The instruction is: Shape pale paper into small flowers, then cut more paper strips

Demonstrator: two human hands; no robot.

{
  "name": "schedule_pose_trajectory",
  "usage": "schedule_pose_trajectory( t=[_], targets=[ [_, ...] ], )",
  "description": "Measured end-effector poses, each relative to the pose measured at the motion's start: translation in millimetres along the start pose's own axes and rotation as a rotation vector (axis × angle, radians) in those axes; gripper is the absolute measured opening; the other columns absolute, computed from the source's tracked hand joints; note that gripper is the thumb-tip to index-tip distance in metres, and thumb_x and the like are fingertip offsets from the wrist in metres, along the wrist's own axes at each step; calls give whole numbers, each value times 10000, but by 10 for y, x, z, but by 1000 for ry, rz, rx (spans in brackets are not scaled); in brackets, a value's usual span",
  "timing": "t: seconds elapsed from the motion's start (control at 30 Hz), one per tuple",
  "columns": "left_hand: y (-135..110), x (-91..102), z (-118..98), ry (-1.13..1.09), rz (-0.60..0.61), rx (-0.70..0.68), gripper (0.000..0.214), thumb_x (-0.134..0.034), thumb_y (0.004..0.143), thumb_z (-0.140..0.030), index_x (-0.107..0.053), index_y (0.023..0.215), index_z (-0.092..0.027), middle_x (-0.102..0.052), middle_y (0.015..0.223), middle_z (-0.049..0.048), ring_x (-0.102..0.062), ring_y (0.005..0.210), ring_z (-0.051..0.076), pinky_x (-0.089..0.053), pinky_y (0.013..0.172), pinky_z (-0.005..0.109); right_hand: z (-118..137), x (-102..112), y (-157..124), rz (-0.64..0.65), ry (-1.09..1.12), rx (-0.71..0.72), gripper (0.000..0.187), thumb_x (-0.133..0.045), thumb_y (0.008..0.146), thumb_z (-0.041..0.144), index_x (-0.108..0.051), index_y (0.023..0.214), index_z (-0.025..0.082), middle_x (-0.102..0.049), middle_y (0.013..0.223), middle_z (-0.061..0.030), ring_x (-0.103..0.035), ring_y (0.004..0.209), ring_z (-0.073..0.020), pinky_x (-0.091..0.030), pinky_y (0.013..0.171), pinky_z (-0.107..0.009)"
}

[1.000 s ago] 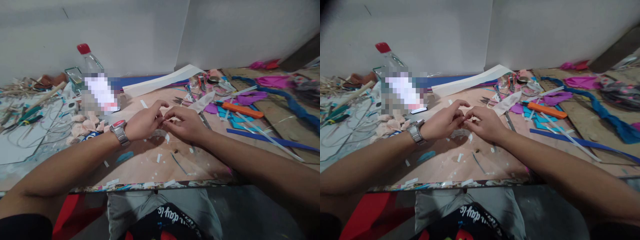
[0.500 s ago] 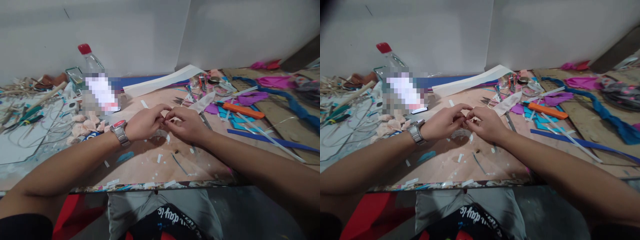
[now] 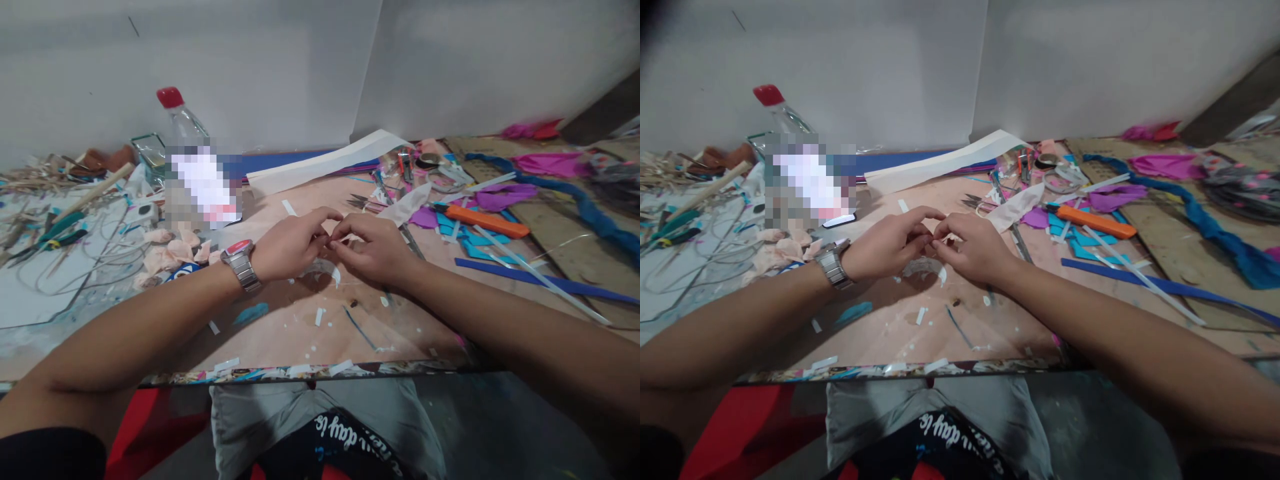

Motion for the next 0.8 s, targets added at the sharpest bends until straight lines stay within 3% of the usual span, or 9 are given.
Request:
schedule_pose_trajectory(
  t=[0.6,0.8],
  targets=[
    [0,13,1,-31,-44,0,378,-559,941,-195,-561,1318,-208,-786,1070,58,-740,912,187,-512,765,299,-16,-9,-4,12,21,-31,61,-682,873,261,-680,858,202,-756,835,-39,-685,742,-194,-473,698,-308],
    [-14,-3,-12,-3,-40,-9,396,-550,924,-157,-538,1317,-210,-782,1044,54,-733,903,190,-512,769,307,-14,-61,11,104,73,-103,54,-644,866,244,-661,836,202,-734,803,-26,-648,703,-176,-439,653,-285]
  ],
)
Point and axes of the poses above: each hand's wrist, its own y-axis towards the middle knuckle, its own x-axis out of the back of the hand, z = x × y, the point moved 6 cm from there along y, towards the middle knuckle
